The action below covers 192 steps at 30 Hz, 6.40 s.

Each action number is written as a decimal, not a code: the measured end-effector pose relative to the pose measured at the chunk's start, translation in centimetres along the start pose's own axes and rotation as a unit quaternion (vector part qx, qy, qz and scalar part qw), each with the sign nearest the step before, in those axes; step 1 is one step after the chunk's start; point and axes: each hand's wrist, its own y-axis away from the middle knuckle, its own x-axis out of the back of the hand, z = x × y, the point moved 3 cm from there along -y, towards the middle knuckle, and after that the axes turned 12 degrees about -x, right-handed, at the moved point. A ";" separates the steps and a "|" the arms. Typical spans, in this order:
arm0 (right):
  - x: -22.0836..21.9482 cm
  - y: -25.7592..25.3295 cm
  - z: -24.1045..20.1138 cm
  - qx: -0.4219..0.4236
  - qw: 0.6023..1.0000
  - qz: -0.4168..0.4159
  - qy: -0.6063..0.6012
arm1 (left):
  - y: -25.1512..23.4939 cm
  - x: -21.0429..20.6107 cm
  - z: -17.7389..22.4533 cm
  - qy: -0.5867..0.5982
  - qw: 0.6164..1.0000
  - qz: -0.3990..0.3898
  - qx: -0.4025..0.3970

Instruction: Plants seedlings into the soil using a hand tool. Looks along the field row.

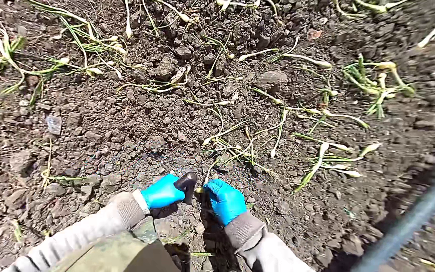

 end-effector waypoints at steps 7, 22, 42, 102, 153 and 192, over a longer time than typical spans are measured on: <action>-7.6 -0.9 -3.3 -0.048 0.937 -0.323 0.128 | 6.3 3.3 0.2 0.097 0.992 0.083 -0.023; -2.5 -3.8 1.4 -0.032 0.978 -0.060 0.199 | 12.6 10.9 7.2 0.082 0.917 0.208 -0.331; -1.8 -9.5 -4.5 0.157 0.977 0.098 0.104 | 13.8 10.4 0.5 -0.025 0.934 0.295 -0.201; -3.4 -16.6 -19.4 0.119 0.986 0.064 0.095 | 17.0 19.2 -1.0 0.028 0.912 0.348 -0.214; -6.6 -20.5 -24.7 0.301 0.951 0.065 0.006 | 24.5 25.3 2.6 0.027 0.853 0.442 -0.277; -3.6 -25.5 -30.0 0.316 0.947 0.052 -0.011 | 23.5 30.4 4.1 -0.083 0.849 0.482 -0.198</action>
